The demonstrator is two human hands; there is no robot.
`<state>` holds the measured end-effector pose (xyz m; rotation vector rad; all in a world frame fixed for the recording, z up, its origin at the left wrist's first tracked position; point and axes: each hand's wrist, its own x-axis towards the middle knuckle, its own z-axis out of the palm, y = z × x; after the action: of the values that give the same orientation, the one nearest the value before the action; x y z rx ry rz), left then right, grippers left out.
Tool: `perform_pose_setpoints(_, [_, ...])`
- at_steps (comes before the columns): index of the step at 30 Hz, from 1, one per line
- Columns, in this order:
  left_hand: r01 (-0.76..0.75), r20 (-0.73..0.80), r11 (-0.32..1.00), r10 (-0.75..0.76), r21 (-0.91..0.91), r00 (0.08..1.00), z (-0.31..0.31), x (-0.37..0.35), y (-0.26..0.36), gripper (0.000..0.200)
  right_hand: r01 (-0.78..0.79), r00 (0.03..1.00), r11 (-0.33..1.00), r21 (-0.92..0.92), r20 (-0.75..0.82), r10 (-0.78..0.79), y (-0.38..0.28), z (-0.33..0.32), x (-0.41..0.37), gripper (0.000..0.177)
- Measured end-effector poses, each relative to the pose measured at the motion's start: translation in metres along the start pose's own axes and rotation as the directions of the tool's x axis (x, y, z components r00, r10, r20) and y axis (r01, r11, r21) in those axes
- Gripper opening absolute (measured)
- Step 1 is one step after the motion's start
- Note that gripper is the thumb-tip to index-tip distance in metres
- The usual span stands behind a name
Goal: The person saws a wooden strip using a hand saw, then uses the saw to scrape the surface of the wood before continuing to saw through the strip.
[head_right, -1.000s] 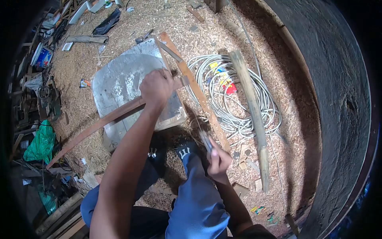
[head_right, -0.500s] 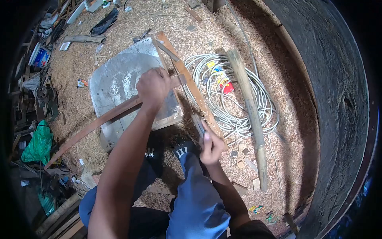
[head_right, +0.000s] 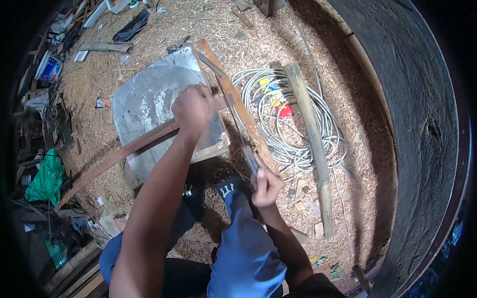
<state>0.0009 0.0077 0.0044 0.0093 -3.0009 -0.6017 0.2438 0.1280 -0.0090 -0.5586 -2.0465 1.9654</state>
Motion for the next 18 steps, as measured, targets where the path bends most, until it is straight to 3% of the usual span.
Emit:
perform_pose_setpoints(5, [0.012, 0.000, 1.000, -0.012, -0.001, 1.000, 0.003, -0.001, -0.004, 0.034, -0.090, 0.996, 0.995, 0.032, -0.004, 0.090, -0.009, -0.019, -0.042, 0.045])
perform_pose_setpoints(8, [-0.042, -0.040, 0.999, 0.041, -0.027, 0.998, 0.008, 0.002, -0.005, 0.034, 0.001, 1.000, 0.997, 0.079, -0.012, 0.000, 0.000, 0.002, -0.002, 0.044])
perform_pose_setpoints(13, [0.016, 0.010, 1.000, -0.016, 0.011, 1.000, 0.004, 0.003, -0.004, 0.035, 0.014, 1.000, 0.998, 0.063, 0.009, -0.015, -0.012, -0.001, -0.008, 0.044])
perform_pose_setpoints(15, [0.017, 0.012, 1.000, -0.017, 0.000, 1.000, 0.002, 0.002, 0.000, 0.036, -0.090, 0.995, 0.994, -0.069, 0.043, 0.094, -0.027, -0.016, -0.033, 0.043])
perform_pose_setpoints(16, [0.018, 0.019, 1.000, -0.018, -0.003, 1.000, 0.001, 0.001, -0.002, 0.036, -0.100, 0.995, 0.995, 0.029, 0.002, 0.100, -0.017, -0.016, -0.041, 0.043])
perform_pose_setpoints(18, [0.021, 0.024, 1.000, -0.021, -0.007, 1.000, 0.004, 0.002, -0.005, 0.037, -0.073, 0.997, 0.997, 0.035, 0.005, 0.073, -0.005, -0.014, -0.037, 0.043])
